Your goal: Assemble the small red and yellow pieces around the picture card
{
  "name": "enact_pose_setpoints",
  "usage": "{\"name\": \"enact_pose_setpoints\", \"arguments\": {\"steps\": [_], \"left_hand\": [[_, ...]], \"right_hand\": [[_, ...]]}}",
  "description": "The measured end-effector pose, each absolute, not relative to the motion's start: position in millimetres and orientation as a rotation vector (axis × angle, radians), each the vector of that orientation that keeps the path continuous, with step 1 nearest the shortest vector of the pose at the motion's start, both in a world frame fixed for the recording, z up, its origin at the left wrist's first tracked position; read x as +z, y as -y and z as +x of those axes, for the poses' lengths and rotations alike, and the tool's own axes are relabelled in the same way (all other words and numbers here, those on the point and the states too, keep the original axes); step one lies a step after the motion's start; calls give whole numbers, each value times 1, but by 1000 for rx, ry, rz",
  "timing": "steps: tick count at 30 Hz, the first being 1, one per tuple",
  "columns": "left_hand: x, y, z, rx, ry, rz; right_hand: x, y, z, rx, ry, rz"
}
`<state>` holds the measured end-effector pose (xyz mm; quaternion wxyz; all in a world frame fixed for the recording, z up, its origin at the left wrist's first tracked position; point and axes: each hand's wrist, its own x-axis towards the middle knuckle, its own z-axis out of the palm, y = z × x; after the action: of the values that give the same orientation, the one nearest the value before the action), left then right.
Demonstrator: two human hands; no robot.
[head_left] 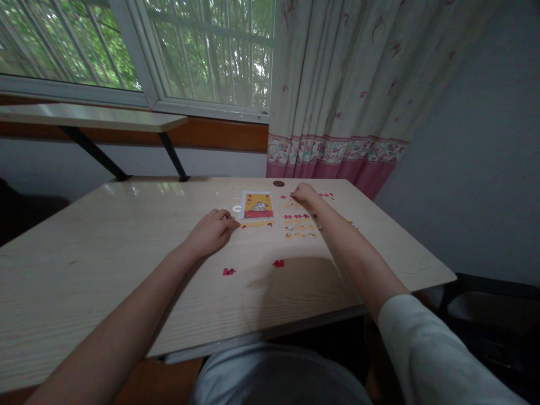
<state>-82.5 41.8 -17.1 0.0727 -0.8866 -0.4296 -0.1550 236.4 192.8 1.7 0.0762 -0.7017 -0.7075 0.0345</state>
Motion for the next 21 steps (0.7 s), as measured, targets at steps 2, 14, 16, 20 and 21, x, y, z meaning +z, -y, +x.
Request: {"name": "enact_pose_setpoints", "arguments": {"steps": [2, 14, 16, 20, 21], "left_hand": [[-18, -42, -83, -468, 1284, -2657], [-19, -44, -83, -487, 1283, -2668], [-19, -44, -83, -499, 1272, -2679], [-20, -44, -83, -516, 1260, -2693], [-20, -45, -84, -516, 1261, -2696]], "right_hand": [[5, -189, 243, 140, 2093, -2105], [-5, -144, 356, 121, 1858, -2079], [-13, -142, 370, 102, 1840, -2082], [-21, -146, 381, 77, 1923, -2020], [-23, -148, 380, 74, 1968, -1987]]}}
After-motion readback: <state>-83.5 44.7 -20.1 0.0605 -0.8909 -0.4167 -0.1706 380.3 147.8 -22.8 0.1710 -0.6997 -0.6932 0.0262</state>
